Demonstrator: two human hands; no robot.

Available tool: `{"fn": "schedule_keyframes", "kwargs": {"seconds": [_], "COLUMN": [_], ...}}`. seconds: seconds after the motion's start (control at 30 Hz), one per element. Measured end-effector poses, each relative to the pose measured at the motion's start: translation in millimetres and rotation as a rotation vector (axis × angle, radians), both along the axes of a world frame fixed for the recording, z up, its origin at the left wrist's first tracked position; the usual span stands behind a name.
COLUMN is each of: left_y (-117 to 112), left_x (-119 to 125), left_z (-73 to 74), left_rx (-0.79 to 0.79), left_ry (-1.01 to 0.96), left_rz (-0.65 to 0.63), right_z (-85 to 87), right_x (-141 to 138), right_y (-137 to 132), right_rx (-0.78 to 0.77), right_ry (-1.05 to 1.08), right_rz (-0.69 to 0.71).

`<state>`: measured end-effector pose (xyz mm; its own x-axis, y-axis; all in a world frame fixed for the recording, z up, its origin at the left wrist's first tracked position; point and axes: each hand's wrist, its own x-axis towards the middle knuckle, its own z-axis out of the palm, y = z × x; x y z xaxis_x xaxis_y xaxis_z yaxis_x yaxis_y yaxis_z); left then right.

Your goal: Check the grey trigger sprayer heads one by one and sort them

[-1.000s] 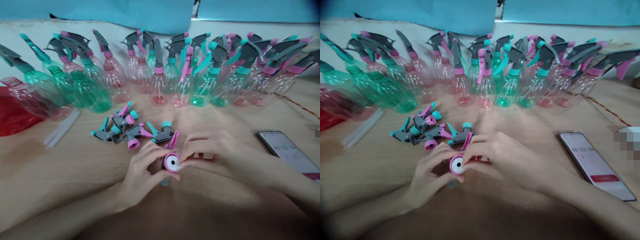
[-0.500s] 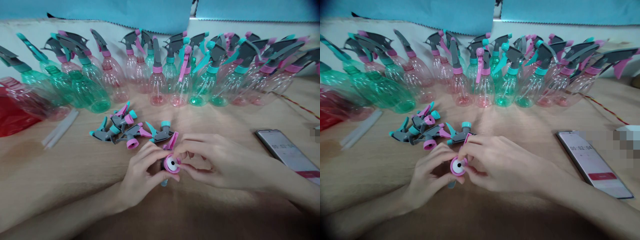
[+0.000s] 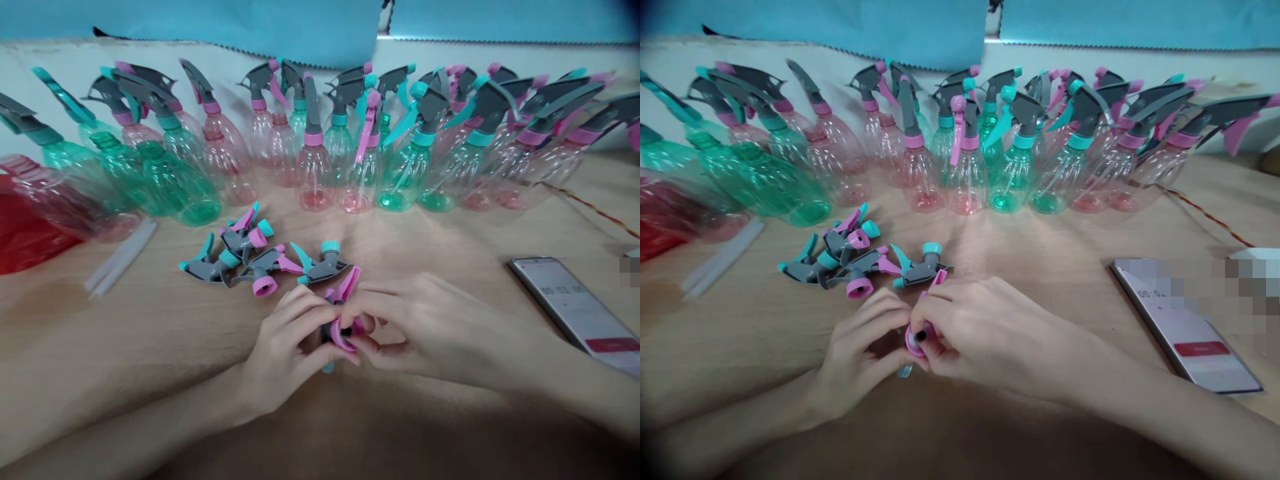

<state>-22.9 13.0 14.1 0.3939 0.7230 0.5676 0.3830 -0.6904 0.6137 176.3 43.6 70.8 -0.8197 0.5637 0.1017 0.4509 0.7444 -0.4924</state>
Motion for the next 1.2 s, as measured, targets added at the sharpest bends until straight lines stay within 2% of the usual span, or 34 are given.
{"fn": "schedule_keyframes", "kwargs": {"seconds": [0.2, 0.4, 0.5, 0.57, 0.67, 0.77, 0.93, 1.1, 1.2], "left_y": [-2, -4, -5, -5, -5, -4, -5, -1, 13], "left_x": [-1, -1, -2, -2, -4, -4, -3, -6, -13], "left_z": [-1.6, -3.1, -3.4, -4.2, -5.6, -6.0, -3.7, 3.5, 12.7], "left_rx": [0.005, 0.07, 0.112, 0.124, 0.113, 0.089, 0.078, 0.143, 0.19], "left_ry": [0.042, 0.076, 0.098, 0.092, 0.073, 0.073, 0.059, 0.176, 0.34], "left_rz": [0.025, 0.029, 0.112, 0.161, 0.171, 0.173, 0.178, 0.205, 0.304], "right_z": [0.6, 2.0, -4.1, -10.4, -18.2, -23.0, -28.3, -15.2, -7.1], "right_x": [5, 3, -5, -10, -15, -16, -19, -13, -6], "right_y": [-3, -10, -17, -23, -27, -27, -25, -16, -5], "right_rx": [0.112, 0.08, 0.081, 0.079, -0.033, -0.089, -0.018, 0.013, 0.045], "right_ry": [-0.078, 0.004, 0.026, 0.037, 0.074, 0.137, 0.243, 0.267, 0.276], "right_rz": [-0.072, -0.064, -0.172, -0.294, -0.378, -0.398, -0.386, -0.283, -0.298]}}
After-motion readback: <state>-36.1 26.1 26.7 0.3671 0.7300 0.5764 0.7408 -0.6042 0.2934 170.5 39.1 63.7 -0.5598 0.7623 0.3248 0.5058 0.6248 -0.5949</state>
